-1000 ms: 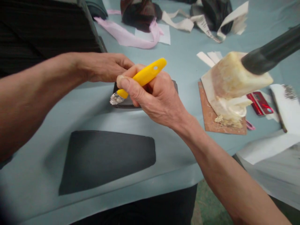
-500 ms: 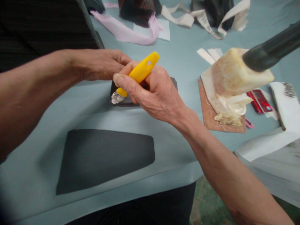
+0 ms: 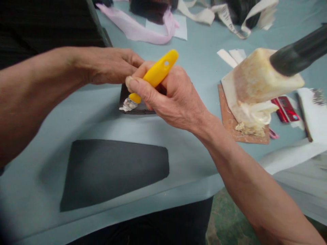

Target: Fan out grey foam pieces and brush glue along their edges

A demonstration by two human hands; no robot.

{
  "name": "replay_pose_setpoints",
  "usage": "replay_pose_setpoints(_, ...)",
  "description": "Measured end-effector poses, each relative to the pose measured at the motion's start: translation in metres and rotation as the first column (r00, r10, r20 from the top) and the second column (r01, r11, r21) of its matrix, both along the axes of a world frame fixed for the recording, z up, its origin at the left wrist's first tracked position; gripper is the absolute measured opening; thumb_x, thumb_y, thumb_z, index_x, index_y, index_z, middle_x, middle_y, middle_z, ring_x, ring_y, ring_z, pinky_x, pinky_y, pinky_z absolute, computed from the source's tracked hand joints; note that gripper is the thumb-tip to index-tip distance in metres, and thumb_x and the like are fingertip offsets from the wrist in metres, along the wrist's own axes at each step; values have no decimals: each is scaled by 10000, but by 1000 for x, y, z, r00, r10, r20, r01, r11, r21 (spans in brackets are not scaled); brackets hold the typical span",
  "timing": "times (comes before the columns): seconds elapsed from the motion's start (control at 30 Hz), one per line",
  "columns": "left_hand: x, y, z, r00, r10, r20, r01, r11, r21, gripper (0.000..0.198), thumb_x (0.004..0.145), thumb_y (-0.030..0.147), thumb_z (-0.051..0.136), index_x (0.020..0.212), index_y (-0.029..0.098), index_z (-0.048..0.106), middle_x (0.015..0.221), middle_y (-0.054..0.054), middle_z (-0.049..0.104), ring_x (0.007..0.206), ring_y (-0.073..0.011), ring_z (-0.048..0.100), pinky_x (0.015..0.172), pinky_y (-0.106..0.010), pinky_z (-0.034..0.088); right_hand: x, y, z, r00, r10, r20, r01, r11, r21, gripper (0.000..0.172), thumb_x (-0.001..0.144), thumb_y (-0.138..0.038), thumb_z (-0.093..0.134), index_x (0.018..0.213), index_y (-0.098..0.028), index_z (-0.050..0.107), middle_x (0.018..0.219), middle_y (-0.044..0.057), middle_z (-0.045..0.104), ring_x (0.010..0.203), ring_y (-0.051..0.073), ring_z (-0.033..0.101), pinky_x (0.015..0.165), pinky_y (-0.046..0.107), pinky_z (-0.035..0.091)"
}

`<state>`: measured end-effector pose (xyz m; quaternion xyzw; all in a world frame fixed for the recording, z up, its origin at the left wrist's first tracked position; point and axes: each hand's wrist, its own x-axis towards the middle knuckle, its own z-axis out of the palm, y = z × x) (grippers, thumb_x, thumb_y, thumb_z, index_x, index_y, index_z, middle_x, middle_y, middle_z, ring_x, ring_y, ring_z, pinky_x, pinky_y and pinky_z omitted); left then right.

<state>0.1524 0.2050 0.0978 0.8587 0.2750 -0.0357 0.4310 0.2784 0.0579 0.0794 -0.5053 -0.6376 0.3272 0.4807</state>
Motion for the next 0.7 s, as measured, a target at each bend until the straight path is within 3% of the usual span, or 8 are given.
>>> replay_pose_setpoints(0.2,2,5,-6,1000,9,-5,-8,1000,17,428,903,25,521,1200,102,820,945,-22,752,804,-98,599,967,-276,541,13,-6,1,998,9,57,-8,1000,-17,507,975,-725,730,875,-231,668,610,-60,544,544,96,462,511,253,366)
replay_pose_setpoints(0.33,2,10,-12,1000,-4,26,3,1000,23,464,889,37,461,1202,70,802,959,-6,767,805,-70,587,976,-267,539,22,-10,2,999,-10,49,11,1000,-17,469,999,-687,717,883,-236,670,617,-67,541,555,90,463,519,233,373)
replay_pose_setpoints(0.5,3,14,-18,999,3,36,-3,1000,11,433,887,81,477,1191,46,782,1001,-23,787,853,-82,597,875,-207,511,38,-16,7,997,-62,46,66,994,-90,446,935,-676,801,844,-255,685,597,-60,561,549,109,473,512,259,392)
replay_pose_setpoints(0.7,2,21,-24,998,58,-6,-58,997,50,376,926,122,497,1183,85,769,1110,-23,794,918,-94,628,1008,-292,523,60,-24,14,996,-55,71,59,997,-53,450,968,-661,775,842,-237,691,612,-59,572,573,100,485,539,265,374)
